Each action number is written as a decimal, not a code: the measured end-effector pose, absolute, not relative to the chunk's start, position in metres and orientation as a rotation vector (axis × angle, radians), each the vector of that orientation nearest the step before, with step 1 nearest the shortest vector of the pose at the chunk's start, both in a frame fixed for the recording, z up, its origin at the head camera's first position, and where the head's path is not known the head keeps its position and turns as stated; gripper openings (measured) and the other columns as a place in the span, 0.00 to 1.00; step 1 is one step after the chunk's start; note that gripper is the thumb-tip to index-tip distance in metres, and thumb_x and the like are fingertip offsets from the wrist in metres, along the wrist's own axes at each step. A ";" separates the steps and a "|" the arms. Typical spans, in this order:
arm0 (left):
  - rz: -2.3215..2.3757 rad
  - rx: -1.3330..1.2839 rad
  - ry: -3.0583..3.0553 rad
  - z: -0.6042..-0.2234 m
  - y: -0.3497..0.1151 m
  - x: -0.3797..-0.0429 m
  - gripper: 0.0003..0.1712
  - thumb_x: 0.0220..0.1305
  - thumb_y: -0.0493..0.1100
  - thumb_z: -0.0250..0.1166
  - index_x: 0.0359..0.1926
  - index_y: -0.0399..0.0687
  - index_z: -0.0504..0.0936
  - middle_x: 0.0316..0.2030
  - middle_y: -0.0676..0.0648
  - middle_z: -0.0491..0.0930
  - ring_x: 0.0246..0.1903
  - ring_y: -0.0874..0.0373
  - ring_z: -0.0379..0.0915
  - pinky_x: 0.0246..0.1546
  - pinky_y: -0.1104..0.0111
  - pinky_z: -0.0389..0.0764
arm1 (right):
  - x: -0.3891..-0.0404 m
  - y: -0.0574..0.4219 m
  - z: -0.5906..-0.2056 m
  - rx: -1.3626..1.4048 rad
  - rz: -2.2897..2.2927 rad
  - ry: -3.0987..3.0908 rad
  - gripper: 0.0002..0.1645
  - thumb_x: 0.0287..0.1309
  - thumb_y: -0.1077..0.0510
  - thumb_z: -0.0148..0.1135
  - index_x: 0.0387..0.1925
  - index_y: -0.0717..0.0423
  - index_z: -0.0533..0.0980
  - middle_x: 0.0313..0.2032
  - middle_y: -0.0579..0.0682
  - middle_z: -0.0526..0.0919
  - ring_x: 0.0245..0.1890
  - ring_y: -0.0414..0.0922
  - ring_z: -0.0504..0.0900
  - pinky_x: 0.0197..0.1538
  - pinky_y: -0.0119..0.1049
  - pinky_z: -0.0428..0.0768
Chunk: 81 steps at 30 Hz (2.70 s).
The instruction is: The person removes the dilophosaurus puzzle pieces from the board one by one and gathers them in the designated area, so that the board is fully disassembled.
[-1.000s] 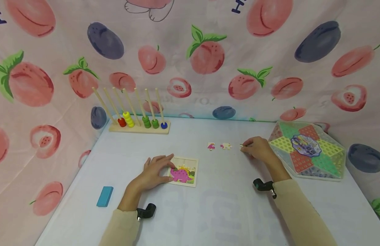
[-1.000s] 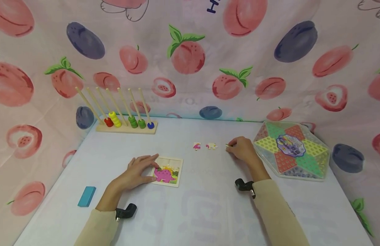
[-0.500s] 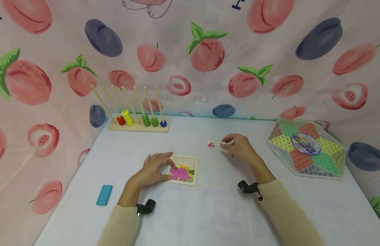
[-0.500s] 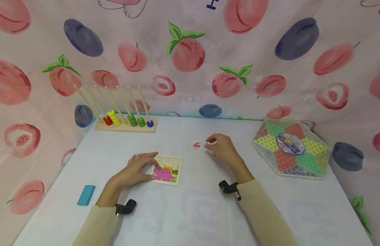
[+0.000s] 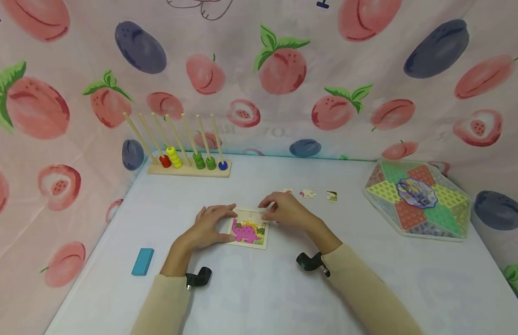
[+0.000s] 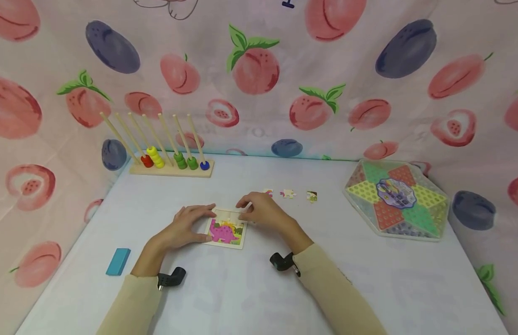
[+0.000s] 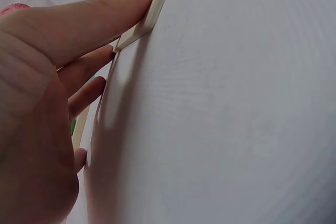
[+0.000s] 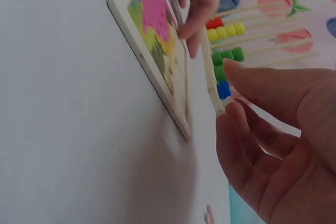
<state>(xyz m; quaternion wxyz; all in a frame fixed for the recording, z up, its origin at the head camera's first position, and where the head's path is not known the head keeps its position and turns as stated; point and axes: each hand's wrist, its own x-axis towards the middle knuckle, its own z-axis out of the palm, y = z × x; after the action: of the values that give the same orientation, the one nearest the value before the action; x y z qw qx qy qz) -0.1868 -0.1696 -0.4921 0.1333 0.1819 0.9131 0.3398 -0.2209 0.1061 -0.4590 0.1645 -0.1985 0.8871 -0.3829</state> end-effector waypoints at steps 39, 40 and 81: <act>1.086 0.595 2.556 -0.495 -0.182 -0.189 0.32 0.55 0.45 0.78 0.62 0.55 0.80 0.78 0.49 0.64 0.77 0.43 0.53 0.75 0.34 0.31 | -0.221 0.054 -0.484 -0.715 -0.918 2.511 0.13 0.58 0.55 0.74 0.46 0.52 0.88 0.41 0.47 0.87 0.32 0.39 0.76 0.35 0.25 0.76; 1.088 0.596 2.558 -0.496 -0.182 -0.189 0.32 0.55 0.45 0.77 0.62 0.55 0.80 0.77 0.49 0.64 0.77 0.43 0.53 0.75 0.34 0.31 | -0.221 0.054 -0.484 -0.705 -0.920 2.514 0.13 0.58 0.55 0.74 0.45 0.51 0.88 0.41 0.47 0.87 0.32 0.39 0.76 0.35 0.25 0.76; 1.071 0.544 2.612 -0.497 -0.176 -0.189 0.27 0.59 0.44 0.75 0.60 0.56 0.80 0.77 0.50 0.65 0.76 0.44 0.55 0.77 0.36 0.30 | -0.224 0.061 -0.485 -0.573 -1.147 2.409 0.09 0.61 0.51 0.73 0.35 0.50 0.82 0.28 0.46 0.83 0.22 0.38 0.78 0.27 0.26 0.78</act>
<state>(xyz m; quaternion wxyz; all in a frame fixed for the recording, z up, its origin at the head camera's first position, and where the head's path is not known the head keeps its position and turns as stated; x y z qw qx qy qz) -0.1888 -0.1764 -0.4972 0.1326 0.1875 0.9005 0.3693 -0.2236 0.0606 -0.4846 0.2049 -0.2055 0.8640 -0.4114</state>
